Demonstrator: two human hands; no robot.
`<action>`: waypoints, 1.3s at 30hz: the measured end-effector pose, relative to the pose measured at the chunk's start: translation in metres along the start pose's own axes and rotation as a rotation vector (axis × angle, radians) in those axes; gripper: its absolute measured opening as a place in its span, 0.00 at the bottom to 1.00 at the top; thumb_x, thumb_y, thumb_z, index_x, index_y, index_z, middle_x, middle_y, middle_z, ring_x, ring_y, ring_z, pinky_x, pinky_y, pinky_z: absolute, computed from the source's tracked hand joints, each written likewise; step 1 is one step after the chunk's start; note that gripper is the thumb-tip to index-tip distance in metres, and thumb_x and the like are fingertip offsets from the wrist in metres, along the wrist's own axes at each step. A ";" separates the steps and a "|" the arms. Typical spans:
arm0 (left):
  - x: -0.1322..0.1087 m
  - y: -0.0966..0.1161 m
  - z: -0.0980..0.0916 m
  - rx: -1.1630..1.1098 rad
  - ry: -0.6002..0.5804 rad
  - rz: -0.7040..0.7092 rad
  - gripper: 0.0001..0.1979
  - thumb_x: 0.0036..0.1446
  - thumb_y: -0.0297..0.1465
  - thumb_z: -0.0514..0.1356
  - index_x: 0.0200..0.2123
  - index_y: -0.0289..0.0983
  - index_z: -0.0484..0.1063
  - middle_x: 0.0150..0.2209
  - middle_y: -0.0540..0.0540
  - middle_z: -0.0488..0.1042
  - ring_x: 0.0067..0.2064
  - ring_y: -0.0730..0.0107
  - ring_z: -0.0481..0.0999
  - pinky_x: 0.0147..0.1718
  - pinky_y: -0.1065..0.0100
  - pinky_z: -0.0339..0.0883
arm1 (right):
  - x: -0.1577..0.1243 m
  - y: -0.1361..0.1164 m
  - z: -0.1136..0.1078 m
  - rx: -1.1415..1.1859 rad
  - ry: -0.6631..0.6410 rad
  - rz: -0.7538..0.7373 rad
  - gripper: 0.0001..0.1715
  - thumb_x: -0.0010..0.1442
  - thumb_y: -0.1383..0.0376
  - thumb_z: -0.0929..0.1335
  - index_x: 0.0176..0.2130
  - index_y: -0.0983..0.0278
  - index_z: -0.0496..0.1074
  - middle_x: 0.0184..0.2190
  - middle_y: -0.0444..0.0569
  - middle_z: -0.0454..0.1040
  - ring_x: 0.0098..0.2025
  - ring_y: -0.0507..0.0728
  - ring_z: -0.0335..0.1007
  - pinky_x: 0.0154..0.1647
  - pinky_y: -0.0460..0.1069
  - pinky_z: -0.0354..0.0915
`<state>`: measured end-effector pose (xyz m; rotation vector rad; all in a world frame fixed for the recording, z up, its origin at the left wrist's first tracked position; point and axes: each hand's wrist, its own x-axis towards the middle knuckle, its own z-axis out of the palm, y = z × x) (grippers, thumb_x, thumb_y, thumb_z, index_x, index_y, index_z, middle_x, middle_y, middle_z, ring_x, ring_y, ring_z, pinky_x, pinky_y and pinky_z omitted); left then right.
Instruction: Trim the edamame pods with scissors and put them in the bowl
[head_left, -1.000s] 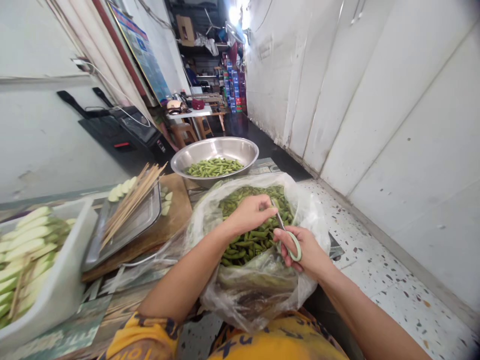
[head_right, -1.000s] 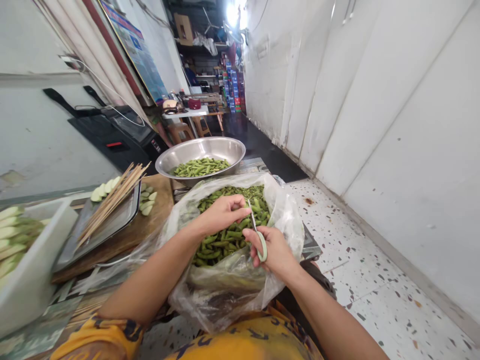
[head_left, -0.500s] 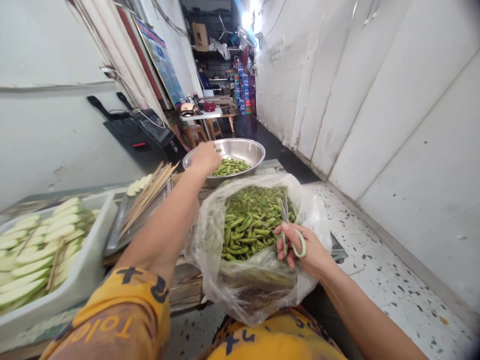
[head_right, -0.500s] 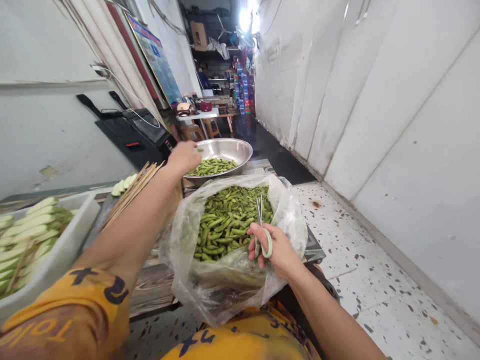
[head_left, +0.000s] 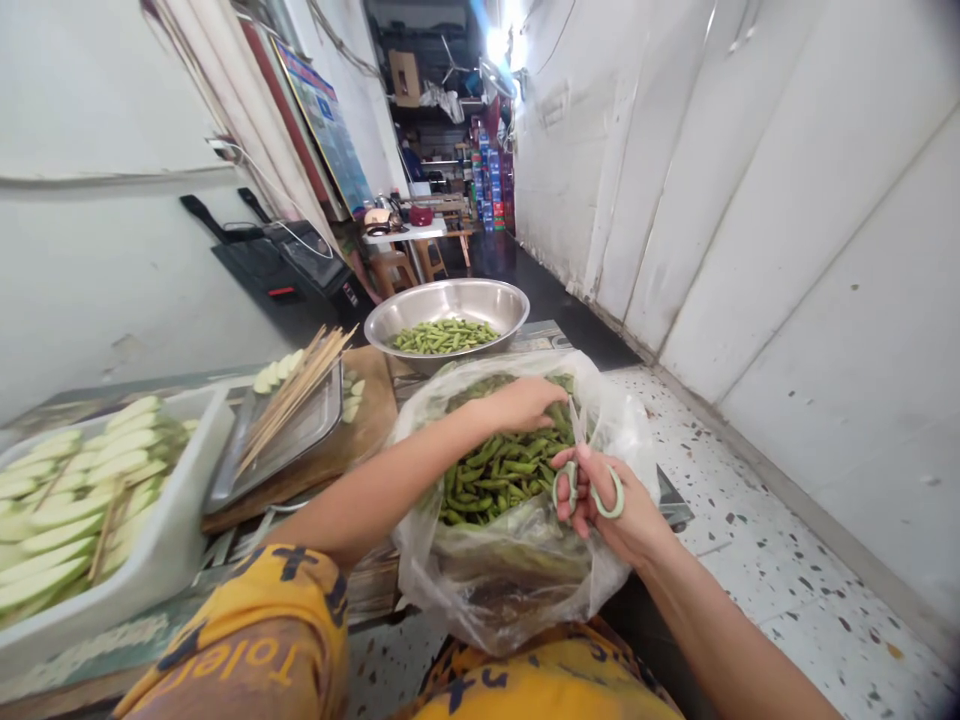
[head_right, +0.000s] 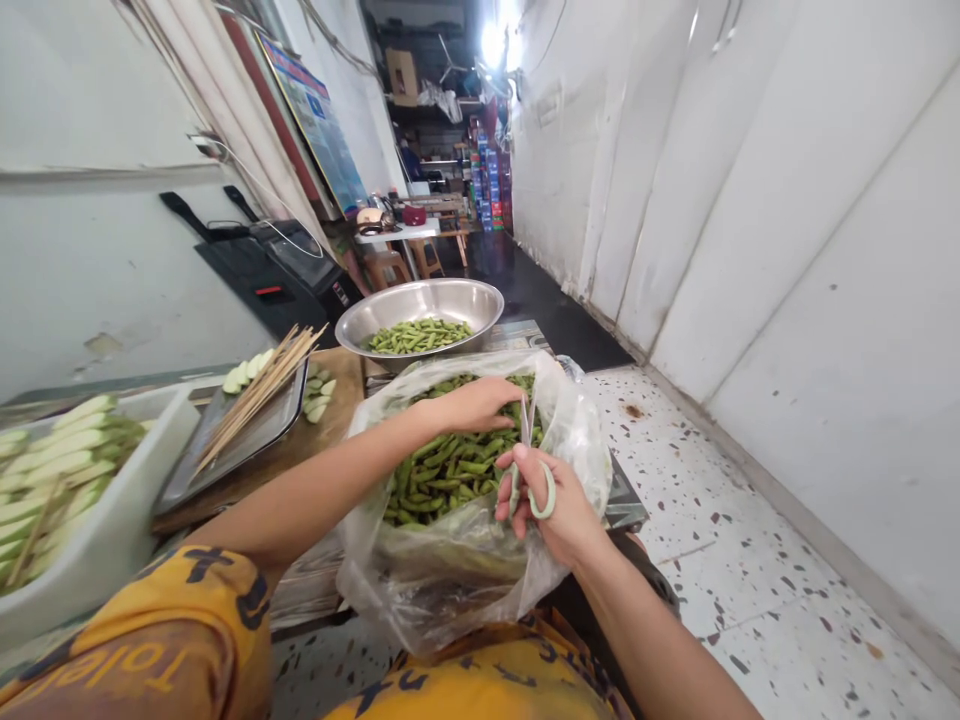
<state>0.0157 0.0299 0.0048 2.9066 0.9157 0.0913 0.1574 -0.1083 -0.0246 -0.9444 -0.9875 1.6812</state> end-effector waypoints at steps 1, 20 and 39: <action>-0.002 -0.001 0.000 -0.004 0.004 0.001 0.16 0.51 0.29 0.63 0.45 0.33 0.73 0.44 0.40 0.77 0.46 0.59 0.74 0.47 0.64 0.64 | 0.000 0.000 0.000 -0.003 -0.005 -0.003 0.24 0.57 0.49 0.68 0.36 0.68 0.69 0.21 0.45 0.69 0.20 0.51 0.68 0.10 0.40 0.58; -0.062 0.018 -0.009 -0.944 0.393 -0.474 0.12 0.49 0.36 0.63 0.35 0.34 0.75 0.28 0.47 0.76 0.28 0.70 0.72 0.29 0.70 0.66 | 0.004 -0.005 0.008 -0.192 0.027 0.114 0.27 0.55 0.45 0.68 0.37 0.67 0.69 0.21 0.44 0.69 0.21 0.52 0.68 0.07 0.40 0.56; -0.065 0.024 -0.015 -0.875 0.260 -0.364 0.09 0.50 0.34 0.62 0.31 0.34 0.74 0.29 0.46 0.76 0.30 0.71 0.72 0.30 0.71 0.64 | 0.003 -0.004 0.012 -0.286 0.104 0.114 0.25 0.52 0.46 0.69 0.28 0.66 0.69 0.14 0.40 0.65 0.11 0.46 0.58 0.06 0.39 0.45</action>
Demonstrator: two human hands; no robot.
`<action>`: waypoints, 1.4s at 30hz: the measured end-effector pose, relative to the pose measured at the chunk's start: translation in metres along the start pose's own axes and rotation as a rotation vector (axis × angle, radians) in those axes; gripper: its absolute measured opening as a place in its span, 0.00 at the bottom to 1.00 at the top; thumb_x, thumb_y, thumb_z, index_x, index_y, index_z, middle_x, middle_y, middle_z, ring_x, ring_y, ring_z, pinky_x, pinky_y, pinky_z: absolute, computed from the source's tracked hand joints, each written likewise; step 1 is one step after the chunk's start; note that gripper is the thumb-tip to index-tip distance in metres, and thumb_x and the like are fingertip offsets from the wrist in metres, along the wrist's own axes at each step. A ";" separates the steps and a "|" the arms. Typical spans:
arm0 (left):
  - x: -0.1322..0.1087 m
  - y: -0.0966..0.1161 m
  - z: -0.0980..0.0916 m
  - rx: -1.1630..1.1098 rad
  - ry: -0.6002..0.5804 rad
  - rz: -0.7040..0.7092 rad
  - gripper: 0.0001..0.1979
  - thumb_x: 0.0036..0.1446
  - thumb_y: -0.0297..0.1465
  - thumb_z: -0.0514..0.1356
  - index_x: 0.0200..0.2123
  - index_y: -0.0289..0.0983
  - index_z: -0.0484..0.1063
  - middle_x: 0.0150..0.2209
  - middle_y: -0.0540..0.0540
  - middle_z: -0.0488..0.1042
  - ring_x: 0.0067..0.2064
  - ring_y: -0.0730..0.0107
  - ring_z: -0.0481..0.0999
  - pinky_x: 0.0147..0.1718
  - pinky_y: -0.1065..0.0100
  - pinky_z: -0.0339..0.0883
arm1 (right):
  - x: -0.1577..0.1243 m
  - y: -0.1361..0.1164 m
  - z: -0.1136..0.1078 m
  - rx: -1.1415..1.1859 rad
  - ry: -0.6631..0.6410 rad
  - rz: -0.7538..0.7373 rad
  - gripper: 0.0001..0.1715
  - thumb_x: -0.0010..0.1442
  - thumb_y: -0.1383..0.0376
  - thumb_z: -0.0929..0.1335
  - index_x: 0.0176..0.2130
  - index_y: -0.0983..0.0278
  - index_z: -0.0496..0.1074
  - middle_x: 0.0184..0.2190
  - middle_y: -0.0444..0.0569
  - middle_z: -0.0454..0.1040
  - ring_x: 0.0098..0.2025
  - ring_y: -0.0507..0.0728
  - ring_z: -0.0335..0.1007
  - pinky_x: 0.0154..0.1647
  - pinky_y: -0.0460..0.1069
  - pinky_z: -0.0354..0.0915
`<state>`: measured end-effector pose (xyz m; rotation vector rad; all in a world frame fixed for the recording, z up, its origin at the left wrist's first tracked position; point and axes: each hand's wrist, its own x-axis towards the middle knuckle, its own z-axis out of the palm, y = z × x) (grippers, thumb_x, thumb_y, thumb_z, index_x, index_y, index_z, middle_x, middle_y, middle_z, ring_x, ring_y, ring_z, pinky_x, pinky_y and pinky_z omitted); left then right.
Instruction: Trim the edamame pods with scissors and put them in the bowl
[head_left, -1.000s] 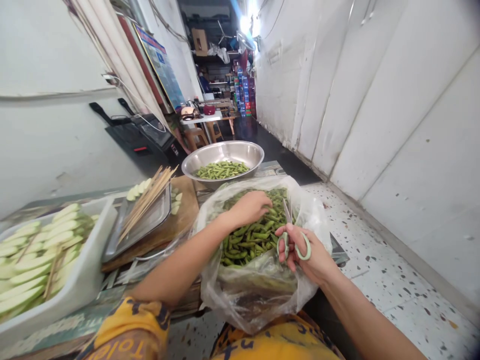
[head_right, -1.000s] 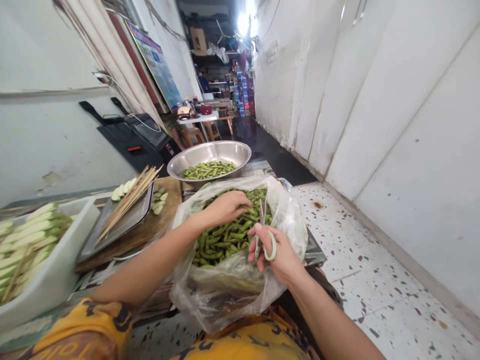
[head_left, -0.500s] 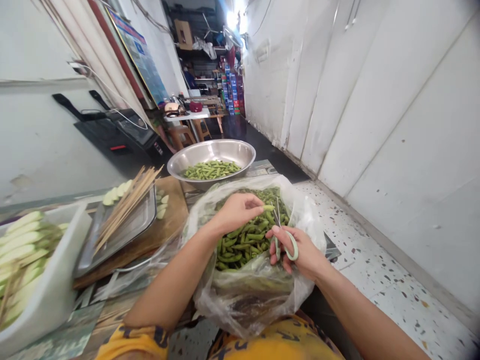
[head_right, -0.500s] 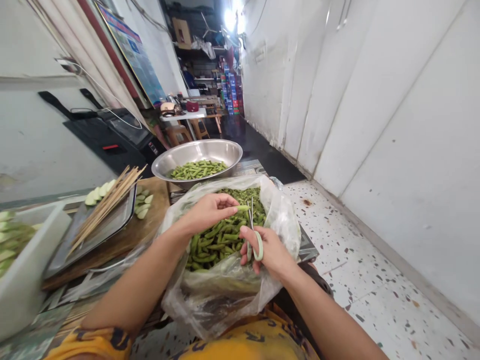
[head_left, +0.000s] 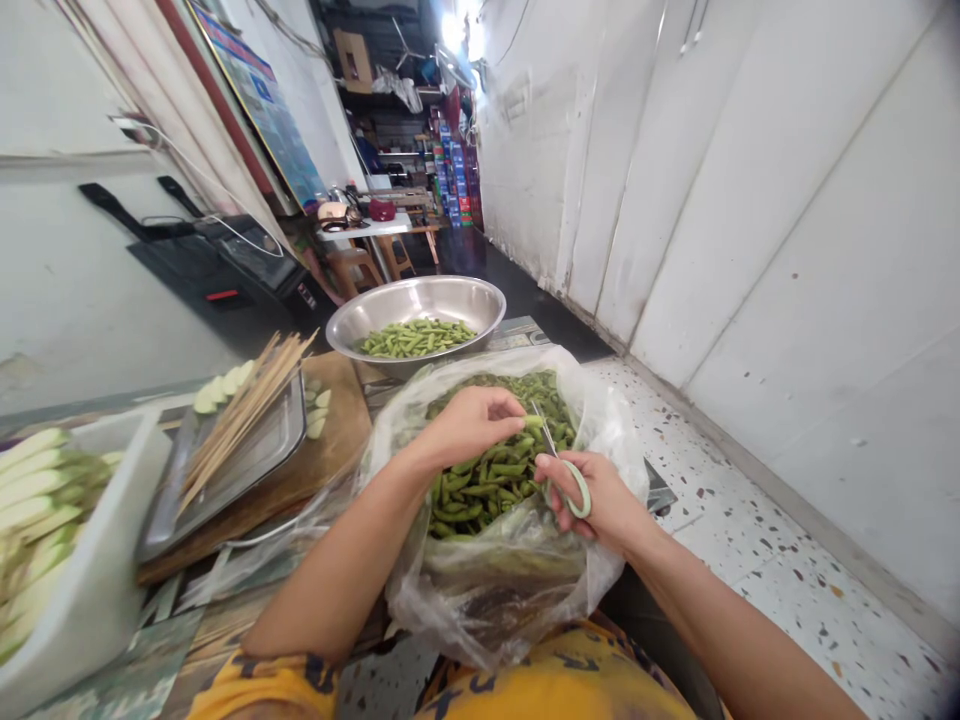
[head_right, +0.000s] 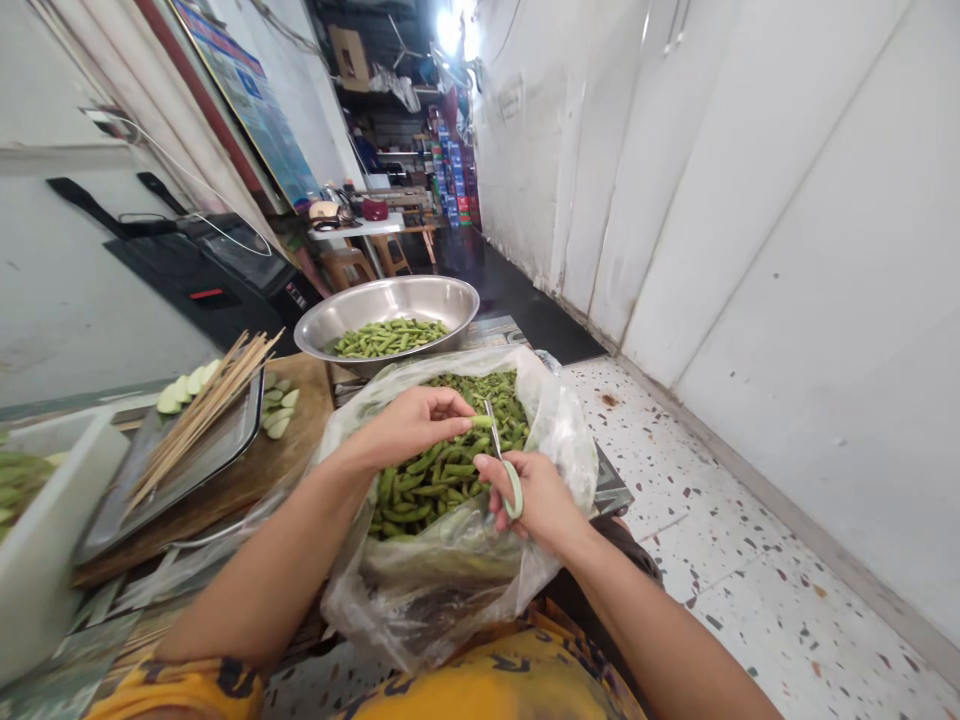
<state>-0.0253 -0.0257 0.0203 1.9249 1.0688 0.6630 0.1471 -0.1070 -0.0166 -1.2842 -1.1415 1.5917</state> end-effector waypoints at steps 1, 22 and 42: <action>0.000 -0.001 -0.001 -0.009 -0.020 0.007 0.09 0.50 0.34 0.61 0.32 0.34 0.74 0.29 0.46 0.76 0.31 0.70 0.73 0.31 0.71 0.65 | 0.000 0.000 0.000 0.001 0.010 0.009 0.25 0.51 0.47 0.70 0.28 0.66 0.69 0.13 0.39 0.64 0.10 0.46 0.57 0.06 0.39 0.44; 0.007 0.003 0.014 -0.591 0.113 -0.200 0.10 0.46 0.27 0.65 0.28 0.34 0.65 0.25 0.47 0.77 0.30 0.69 0.79 0.30 0.71 0.70 | -0.001 0.003 0.000 0.062 -0.046 -0.060 0.27 0.53 0.45 0.68 0.34 0.66 0.68 0.19 0.42 0.68 0.17 0.50 0.66 0.08 0.40 0.57; 0.005 0.004 0.015 -0.594 0.018 -0.266 0.12 0.46 0.27 0.65 0.23 0.33 0.62 0.22 0.46 0.76 0.28 0.69 0.78 0.27 0.72 0.70 | -0.001 0.002 -0.002 -0.044 -0.039 0.004 0.27 0.52 0.45 0.69 0.27 0.67 0.69 0.13 0.39 0.64 0.11 0.45 0.57 0.05 0.38 0.44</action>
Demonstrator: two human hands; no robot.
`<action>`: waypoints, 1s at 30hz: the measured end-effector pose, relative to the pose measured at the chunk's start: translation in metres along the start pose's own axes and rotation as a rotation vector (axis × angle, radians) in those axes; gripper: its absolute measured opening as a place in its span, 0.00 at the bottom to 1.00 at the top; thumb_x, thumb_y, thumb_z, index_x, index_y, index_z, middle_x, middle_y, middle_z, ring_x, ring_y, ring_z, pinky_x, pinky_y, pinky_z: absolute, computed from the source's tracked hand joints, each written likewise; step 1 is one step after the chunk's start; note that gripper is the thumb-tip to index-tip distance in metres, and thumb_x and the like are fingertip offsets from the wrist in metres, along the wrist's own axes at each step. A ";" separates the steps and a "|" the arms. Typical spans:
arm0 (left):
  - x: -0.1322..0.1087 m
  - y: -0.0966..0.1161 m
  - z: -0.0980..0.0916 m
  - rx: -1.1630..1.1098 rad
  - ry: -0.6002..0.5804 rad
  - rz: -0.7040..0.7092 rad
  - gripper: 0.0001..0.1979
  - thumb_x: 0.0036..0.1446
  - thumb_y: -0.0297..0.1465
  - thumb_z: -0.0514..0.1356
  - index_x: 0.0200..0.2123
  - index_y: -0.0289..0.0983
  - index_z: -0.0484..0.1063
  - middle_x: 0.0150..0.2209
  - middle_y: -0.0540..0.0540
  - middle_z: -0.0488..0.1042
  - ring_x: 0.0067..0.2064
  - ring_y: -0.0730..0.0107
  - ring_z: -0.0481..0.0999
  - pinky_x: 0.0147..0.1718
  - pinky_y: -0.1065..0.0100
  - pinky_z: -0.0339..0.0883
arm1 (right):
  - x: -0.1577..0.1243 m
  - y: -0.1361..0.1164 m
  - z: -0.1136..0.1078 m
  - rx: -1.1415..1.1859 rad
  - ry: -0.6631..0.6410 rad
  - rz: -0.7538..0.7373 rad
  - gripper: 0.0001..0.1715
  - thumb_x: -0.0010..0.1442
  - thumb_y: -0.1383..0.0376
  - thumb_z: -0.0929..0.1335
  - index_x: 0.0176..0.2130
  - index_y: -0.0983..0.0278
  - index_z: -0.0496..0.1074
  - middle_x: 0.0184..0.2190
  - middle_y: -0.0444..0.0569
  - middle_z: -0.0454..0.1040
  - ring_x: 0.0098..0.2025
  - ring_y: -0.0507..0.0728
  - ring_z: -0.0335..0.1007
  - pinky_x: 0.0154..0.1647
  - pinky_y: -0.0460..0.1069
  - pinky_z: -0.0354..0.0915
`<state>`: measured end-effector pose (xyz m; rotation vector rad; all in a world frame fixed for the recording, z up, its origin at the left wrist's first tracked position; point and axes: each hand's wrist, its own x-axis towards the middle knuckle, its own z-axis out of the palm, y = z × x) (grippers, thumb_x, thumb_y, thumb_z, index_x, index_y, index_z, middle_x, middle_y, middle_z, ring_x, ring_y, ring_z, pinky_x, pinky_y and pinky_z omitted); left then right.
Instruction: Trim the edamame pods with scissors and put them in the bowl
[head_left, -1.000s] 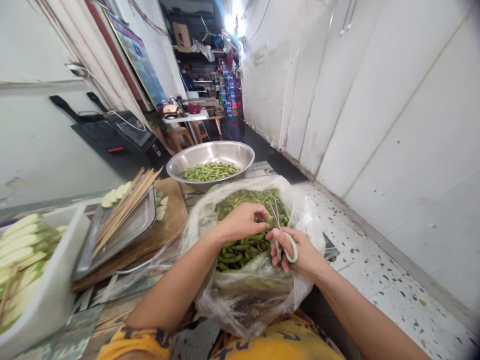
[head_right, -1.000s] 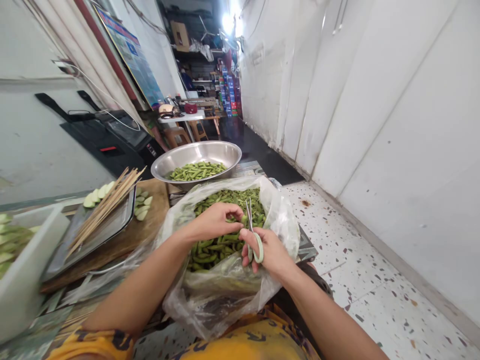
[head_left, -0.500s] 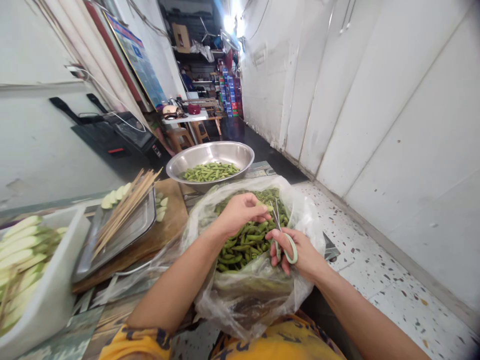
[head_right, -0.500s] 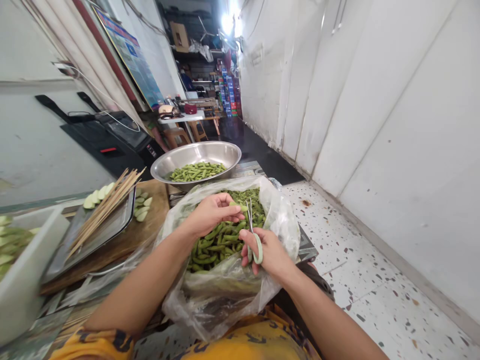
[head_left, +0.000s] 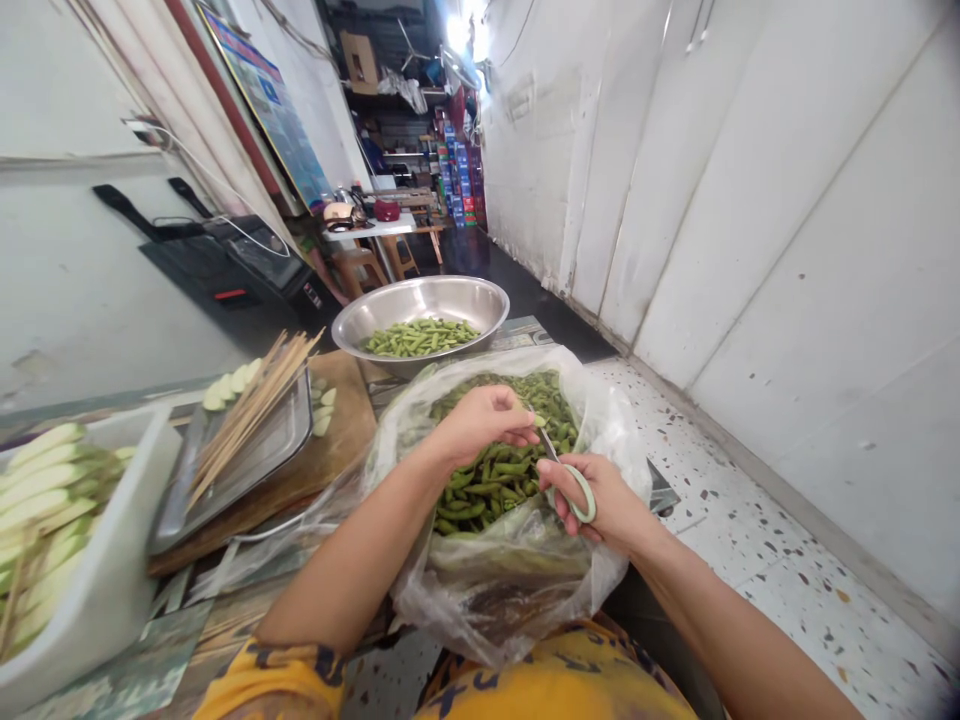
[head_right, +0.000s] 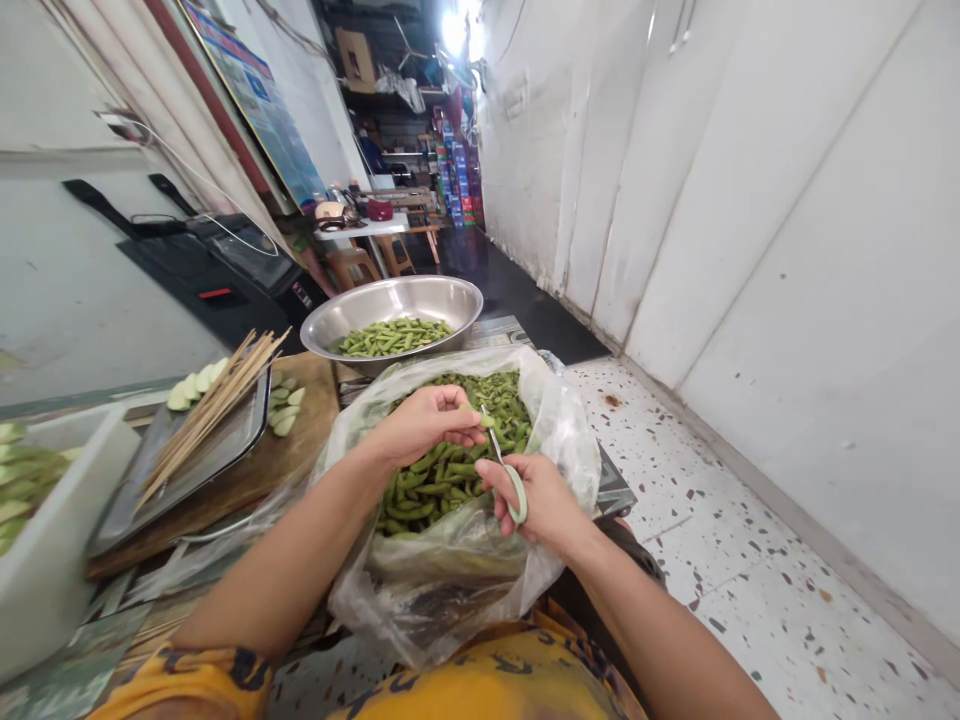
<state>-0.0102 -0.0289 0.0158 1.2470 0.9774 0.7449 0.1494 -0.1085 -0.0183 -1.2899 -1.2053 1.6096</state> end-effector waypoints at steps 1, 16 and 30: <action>0.001 0.000 0.000 -0.025 0.024 0.000 0.11 0.45 0.25 0.64 0.23 0.33 0.62 0.23 0.46 0.76 0.29 0.68 0.79 0.28 0.71 0.70 | 0.000 0.000 0.000 0.017 0.015 0.008 0.27 0.50 0.45 0.70 0.27 0.67 0.69 0.13 0.39 0.64 0.10 0.45 0.56 0.05 0.38 0.44; 0.016 -0.027 0.003 0.836 0.106 0.366 0.10 0.53 0.32 0.58 0.36 0.37 0.77 0.34 0.46 0.78 0.37 0.66 0.76 0.40 0.67 0.67 | -0.004 0.000 -0.002 0.216 0.052 -0.080 0.26 0.52 0.46 0.71 0.34 0.68 0.70 0.17 0.42 0.67 0.16 0.49 0.64 0.09 0.39 0.55; 0.021 -0.030 0.008 1.095 0.212 0.428 0.12 0.55 0.35 0.58 0.37 0.37 0.79 0.36 0.42 0.77 0.40 0.62 0.74 0.42 0.65 0.65 | -0.002 0.001 -0.005 0.200 0.049 -0.087 0.25 0.52 0.48 0.71 0.35 0.68 0.71 0.19 0.43 0.68 0.17 0.49 0.64 0.09 0.40 0.55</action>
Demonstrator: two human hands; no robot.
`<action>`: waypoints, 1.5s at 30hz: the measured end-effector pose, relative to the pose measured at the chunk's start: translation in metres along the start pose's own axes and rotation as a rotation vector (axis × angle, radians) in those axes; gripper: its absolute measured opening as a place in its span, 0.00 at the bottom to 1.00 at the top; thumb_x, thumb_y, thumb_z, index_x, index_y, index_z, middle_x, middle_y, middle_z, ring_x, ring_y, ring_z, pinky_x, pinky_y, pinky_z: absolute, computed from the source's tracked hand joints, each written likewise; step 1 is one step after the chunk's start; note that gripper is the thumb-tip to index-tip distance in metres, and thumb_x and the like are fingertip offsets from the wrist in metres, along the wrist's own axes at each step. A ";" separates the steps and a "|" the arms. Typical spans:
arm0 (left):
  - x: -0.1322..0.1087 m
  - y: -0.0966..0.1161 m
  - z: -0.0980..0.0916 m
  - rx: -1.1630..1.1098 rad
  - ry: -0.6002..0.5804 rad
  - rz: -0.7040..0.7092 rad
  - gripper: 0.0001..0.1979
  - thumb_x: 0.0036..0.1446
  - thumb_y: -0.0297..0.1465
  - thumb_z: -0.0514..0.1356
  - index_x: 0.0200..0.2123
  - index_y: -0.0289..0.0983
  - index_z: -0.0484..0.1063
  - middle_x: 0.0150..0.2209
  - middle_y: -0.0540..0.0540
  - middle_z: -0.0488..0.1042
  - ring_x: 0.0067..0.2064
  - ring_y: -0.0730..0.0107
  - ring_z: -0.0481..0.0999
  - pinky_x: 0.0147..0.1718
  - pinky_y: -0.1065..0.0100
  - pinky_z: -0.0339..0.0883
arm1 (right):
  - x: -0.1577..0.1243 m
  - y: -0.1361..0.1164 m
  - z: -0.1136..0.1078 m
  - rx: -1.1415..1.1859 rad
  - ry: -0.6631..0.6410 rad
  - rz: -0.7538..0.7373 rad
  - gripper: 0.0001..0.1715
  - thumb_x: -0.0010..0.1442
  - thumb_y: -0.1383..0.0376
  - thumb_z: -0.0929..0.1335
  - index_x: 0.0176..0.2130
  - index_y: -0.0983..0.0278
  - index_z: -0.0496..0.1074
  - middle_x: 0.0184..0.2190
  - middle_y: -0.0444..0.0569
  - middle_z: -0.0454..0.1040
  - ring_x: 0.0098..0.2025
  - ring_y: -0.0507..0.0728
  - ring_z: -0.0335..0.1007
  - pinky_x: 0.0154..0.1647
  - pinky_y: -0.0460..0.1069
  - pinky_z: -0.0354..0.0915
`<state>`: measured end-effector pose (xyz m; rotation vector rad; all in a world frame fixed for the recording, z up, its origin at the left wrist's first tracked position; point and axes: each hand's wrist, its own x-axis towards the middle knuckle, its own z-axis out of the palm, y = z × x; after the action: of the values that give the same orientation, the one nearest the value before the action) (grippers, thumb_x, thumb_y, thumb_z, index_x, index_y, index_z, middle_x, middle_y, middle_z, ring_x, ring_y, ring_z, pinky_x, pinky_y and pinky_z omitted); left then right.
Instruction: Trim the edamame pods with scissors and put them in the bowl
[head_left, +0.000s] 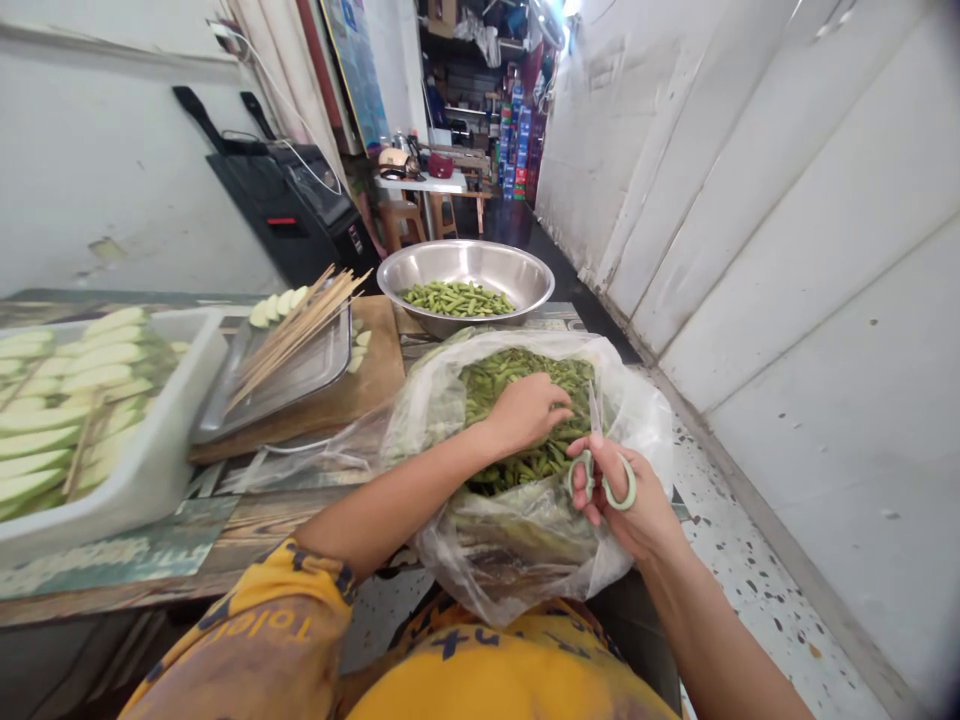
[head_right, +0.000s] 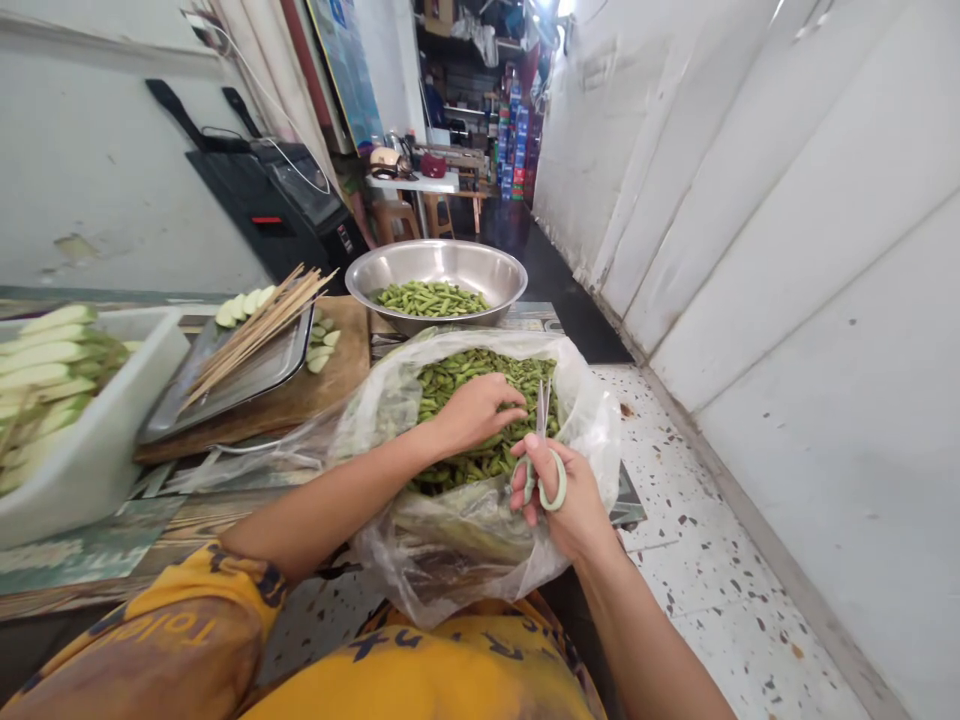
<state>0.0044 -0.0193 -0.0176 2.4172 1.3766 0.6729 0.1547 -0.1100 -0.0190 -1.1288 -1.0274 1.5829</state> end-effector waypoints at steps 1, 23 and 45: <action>0.001 -0.001 -0.002 -0.098 0.048 -0.019 0.12 0.56 0.36 0.58 0.36 0.37 0.79 0.36 0.43 0.78 0.40 0.64 0.74 0.42 0.67 0.65 | 0.000 0.000 0.000 -0.002 -0.002 -0.006 0.26 0.52 0.47 0.71 0.35 0.68 0.70 0.19 0.43 0.68 0.17 0.49 0.65 0.09 0.40 0.55; -0.005 0.000 -0.035 -0.565 -0.203 -0.073 0.22 0.52 0.47 0.58 0.22 0.33 0.76 0.16 0.52 0.63 0.20 0.78 0.57 0.20 0.73 0.50 | 0.000 -0.007 0.006 -0.179 -0.061 0.045 0.27 0.52 0.45 0.70 0.33 0.67 0.69 0.19 0.42 0.68 0.19 0.50 0.66 0.08 0.40 0.54; 0.001 0.003 -0.026 -1.074 -0.090 -0.396 0.11 0.47 0.33 0.65 0.28 0.32 0.69 0.26 0.46 0.75 0.16 0.85 0.55 0.15 0.76 0.45 | 0.002 0.000 0.004 -0.131 -0.063 0.023 0.26 0.53 0.46 0.69 0.34 0.67 0.69 0.19 0.42 0.67 0.17 0.49 0.65 0.08 0.39 0.55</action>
<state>-0.0071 -0.0198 0.0059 1.2771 1.0006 0.8690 0.1504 -0.1081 -0.0184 -1.1895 -1.1777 1.5970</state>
